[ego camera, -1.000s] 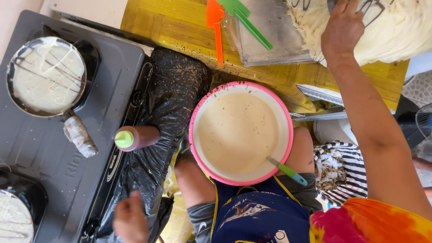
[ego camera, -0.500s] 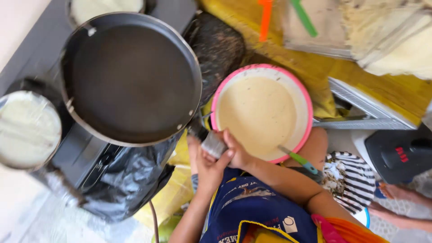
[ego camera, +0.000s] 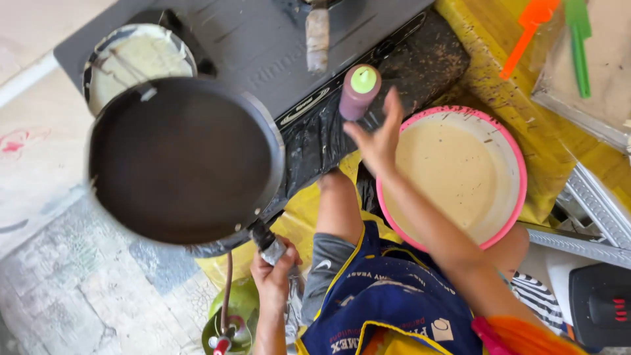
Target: Cooking thin pancakes by pouring batter into pans, spreading it with a ladle, and applying toppings.
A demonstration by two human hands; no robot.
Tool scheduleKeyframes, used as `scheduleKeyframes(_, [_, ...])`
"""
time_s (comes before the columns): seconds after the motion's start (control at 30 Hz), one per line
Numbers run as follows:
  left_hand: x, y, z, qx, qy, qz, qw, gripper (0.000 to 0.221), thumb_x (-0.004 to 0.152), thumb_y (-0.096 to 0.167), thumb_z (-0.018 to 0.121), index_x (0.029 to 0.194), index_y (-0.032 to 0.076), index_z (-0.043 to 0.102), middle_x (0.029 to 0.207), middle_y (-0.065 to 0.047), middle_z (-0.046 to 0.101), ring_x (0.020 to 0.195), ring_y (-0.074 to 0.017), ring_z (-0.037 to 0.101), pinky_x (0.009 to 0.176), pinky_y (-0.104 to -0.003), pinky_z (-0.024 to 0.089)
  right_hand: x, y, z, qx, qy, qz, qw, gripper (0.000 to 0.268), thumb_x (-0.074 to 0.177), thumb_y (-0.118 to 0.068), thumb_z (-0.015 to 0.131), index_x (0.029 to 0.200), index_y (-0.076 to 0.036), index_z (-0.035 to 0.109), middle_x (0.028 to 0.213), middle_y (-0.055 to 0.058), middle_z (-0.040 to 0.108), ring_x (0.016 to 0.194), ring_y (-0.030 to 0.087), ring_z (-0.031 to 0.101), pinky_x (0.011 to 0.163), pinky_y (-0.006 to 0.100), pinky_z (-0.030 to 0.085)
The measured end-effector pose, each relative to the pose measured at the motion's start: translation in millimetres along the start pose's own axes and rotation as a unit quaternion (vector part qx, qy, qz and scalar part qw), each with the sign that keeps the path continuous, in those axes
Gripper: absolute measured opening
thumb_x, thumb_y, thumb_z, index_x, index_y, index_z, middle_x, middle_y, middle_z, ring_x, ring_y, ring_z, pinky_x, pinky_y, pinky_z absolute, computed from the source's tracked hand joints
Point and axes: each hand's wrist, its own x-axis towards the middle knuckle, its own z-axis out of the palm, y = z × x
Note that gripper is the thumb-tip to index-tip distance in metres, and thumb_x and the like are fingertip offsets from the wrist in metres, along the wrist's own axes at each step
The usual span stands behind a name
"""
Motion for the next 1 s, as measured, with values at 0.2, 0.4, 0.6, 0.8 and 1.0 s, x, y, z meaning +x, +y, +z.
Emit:
scheduleKeyframes(0.2, [7, -16, 5, 0.144, -0.07, -0.064, 0.985, 0.021, 0.083, 0.023, 0.084, 0.086, 0.009, 0.069, 0.057, -0.004, 0.067, 0.047, -0.0112, 0.06, 0.049, -0.027, 0.049, 93, 59, 22, 0.273, -0.07, 0.041, 0.959, 0.082, 0.076, -0.002, 0.098, 0.137, -0.009, 0.044, 0.127, 0.014, 0.062, 0.111, 0.026, 0.062, 0.098, 0.04, 0.054])
scheduleKeyframes(0.4, [12, -55, 33, 0.281, -0.21, -0.215, 0.912, 0.038, 0.086, 0.044, 0.077, 0.077, 0.011, 0.061, 0.053, -0.003, 0.065, 0.048, -0.0093, 0.058, 0.054, -0.03, 0.048, 83, -134, -143, -0.293, -0.239, 0.176, 0.909, 0.086, 0.073, -0.049, 0.085, 0.136, -0.012, 0.04, 0.13, 0.017, 0.061, 0.108, 0.033, 0.061, 0.081, 0.045, 0.047])
scheduleKeyframes(0.6, [5, -111, 92, 0.226, -0.371, -0.271, 0.859, 0.037, 0.088, 0.033, 0.079, 0.081, 0.0, 0.063, 0.056, -0.013, 0.066, 0.042, -0.0158, 0.064, 0.04, -0.026, 0.053, -24, -79, -224, -0.585, -0.563, 0.125, 0.57, 0.091, 0.058, -0.084, 0.073, 0.123, -0.023, 0.06, 0.102, 0.007, 0.081, 0.101, 0.032, 0.078, 0.085, 0.05, 0.055])
scheduleKeyframes(0.8, [-9, -118, 128, 0.243, -0.456, -0.263, 0.815, 0.044, 0.086, 0.039, 0.08, 0.086, -0.002, 0.065, 0.058, -0.013, 0.067, 0.044, -0.0171, 0.066, 0.04, -0.027, 0.055, -2, -122, -252, -0.641, -0.472, 0.144, 0.588, 0.086, 0.08, -0.06, 0.074, 0.142, -0.002, 0.058, 0.115, 0.024, 0.078, 0.113, 0.04, 0.073, 0.093, 0.05, 0.053])
scheduleKeyframes(1.0, [-11, -115, 138, 0.255, -0.46, -0.269, 0.807, 0.045, 0.086, 0.043, 0.08, 0.083, 0.0, 0.066, 0.057, -0.01, 0.067, 0.043, -0.0159, 0.066, 0.039, -0.026, 0.054, -28, -136, -277, -0.583, -0.525, 0.231, 0.576, 0.083, 0.084, -0.067, 0.059, 0.135, -0.002, 0.061, 0.117, 0.026, 0.077, 0.115, 0.046, 0.071, 0.098, 0.059, 0.053])
